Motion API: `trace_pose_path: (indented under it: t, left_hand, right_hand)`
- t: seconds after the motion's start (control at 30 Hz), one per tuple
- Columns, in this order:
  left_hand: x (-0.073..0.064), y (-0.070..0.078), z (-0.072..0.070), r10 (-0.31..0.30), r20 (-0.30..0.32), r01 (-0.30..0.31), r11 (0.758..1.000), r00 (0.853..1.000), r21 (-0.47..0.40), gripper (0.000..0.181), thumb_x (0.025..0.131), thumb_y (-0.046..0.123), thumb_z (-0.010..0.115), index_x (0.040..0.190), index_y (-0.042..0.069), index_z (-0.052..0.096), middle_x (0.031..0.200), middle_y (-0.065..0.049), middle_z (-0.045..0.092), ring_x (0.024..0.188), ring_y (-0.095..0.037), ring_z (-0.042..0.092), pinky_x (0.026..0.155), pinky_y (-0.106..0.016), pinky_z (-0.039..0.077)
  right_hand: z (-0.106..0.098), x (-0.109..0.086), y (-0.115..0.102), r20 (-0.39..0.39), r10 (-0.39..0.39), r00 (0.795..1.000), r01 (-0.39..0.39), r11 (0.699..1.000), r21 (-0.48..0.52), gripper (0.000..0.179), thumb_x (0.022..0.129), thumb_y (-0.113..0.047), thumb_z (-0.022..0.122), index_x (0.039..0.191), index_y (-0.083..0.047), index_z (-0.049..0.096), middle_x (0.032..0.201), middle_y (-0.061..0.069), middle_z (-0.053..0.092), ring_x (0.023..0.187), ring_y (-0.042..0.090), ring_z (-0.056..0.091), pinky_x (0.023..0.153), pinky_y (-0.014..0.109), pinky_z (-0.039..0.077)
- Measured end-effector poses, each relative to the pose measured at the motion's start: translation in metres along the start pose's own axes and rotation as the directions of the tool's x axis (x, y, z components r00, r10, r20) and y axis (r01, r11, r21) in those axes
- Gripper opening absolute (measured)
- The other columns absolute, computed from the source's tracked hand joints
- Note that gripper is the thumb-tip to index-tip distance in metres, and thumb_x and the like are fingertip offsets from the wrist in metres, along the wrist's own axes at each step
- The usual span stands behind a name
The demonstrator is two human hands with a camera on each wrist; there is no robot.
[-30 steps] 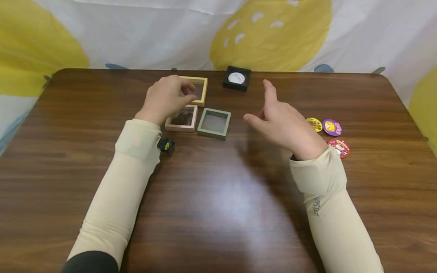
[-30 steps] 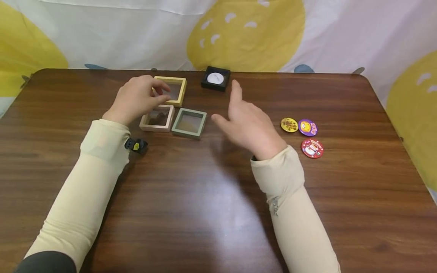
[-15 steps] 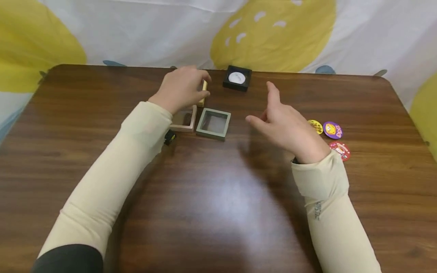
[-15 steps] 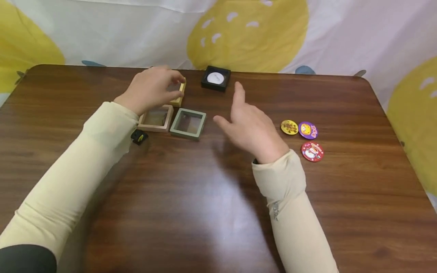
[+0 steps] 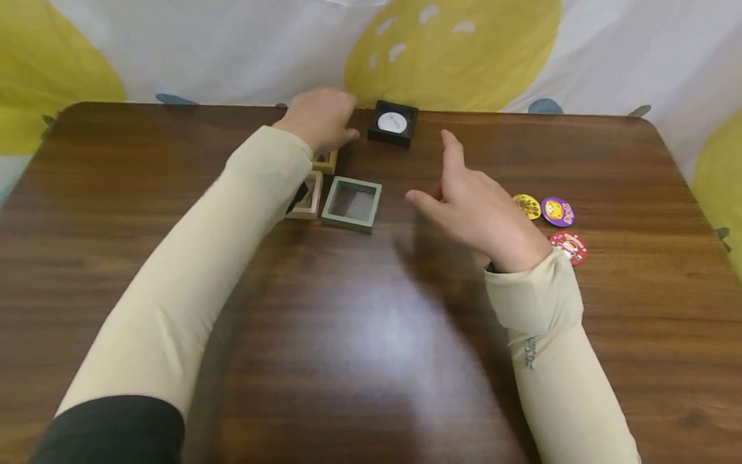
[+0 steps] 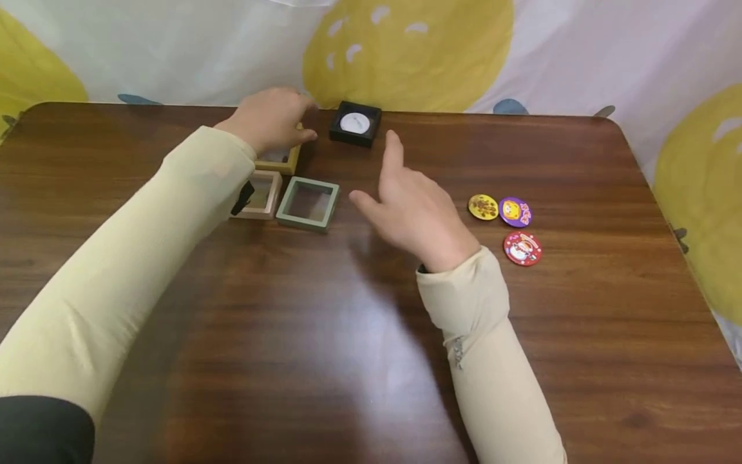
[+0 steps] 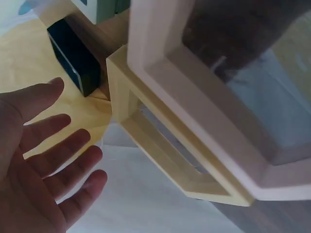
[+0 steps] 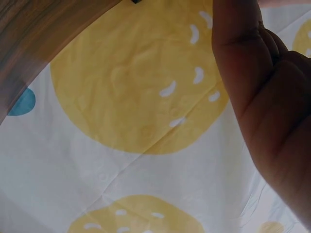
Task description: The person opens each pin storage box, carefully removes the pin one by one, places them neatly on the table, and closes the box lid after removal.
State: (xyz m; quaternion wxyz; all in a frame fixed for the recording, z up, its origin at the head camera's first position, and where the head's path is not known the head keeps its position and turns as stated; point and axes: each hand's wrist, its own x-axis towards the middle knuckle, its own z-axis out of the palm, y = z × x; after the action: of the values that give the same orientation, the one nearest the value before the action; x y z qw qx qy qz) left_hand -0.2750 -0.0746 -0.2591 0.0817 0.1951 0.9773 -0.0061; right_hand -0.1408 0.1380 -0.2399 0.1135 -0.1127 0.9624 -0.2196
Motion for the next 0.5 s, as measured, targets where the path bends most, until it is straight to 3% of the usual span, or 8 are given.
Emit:
trace_pose_path:
  t: [0.2, 0.33, 0.5]
  left_hand:
    - [0.012, 0.016, -0.003, -0.031, 0.001, 0.03, 0.998, 1.0, 0.063, 0.042, 0.093, 0.028, 0.058, 0.131, 0.012, 0.053, 0.134, -0.015, 0.055, 0.122, -0.038, 0.052, 0.096, -0.057, 0.045]
    - [0.023, 0.031, -0.005, -0.014, 0.008, 0.013, 0.997, 1.0, 0.082, 0.039, 0.093, 0.027, 0.057, 0.13, 0.016, 0.056, 0.136, -0.014, 0.055, 0.123, -0.037, 0.052, 0.096, -0.057, 0.045]
    - [0.031, 0.04, -0.006, 0.005, 0.017, -0.008, 0.989, 1.0, 0.151, 0.031, 0.094, 0.022, 0.053, 0.122, 0.013, 0.062, 0.13, -0.014, 0.059, 0.117, -0.037, 0.057, 0.091, -0.055, 0.049]
  right_hand:
    - [-0.003, -0.004, 0.0, 0.003, 0.012, 1.0, -0.011, 1.0, -0.004, 0.092, 0.093, -0.048, 0.051, 0.152, -0.014, -0.012, 0.096, 0.005, 0.069, 0.085, 0.022, 0.066, 0.08, 0.042, 0.048]
    - [-0.006, -0.01, 0.004, -0.006, 0.025, 1.0, -0.025, 1.0, 0.0, 0.092, 0.093, -0.047, 0.05, 0.151, -0.014, -0.013, 0.098, 0.004, 0.071, 0.088, 0.022, 0.066, 0.082, 0.042, 0.048]
    - [-0.005, -0.012, 0.005, -0.007, 0.013, 1.0, -0.013, 1.0, 0.006, 0.092, 0.093, -0.047, 0.05, 0.151, -0.013, -0.012, 0.098, 0.005, 0.071, 0.088, 0.022, 0.066, 0.082, 0.042, 0.047]
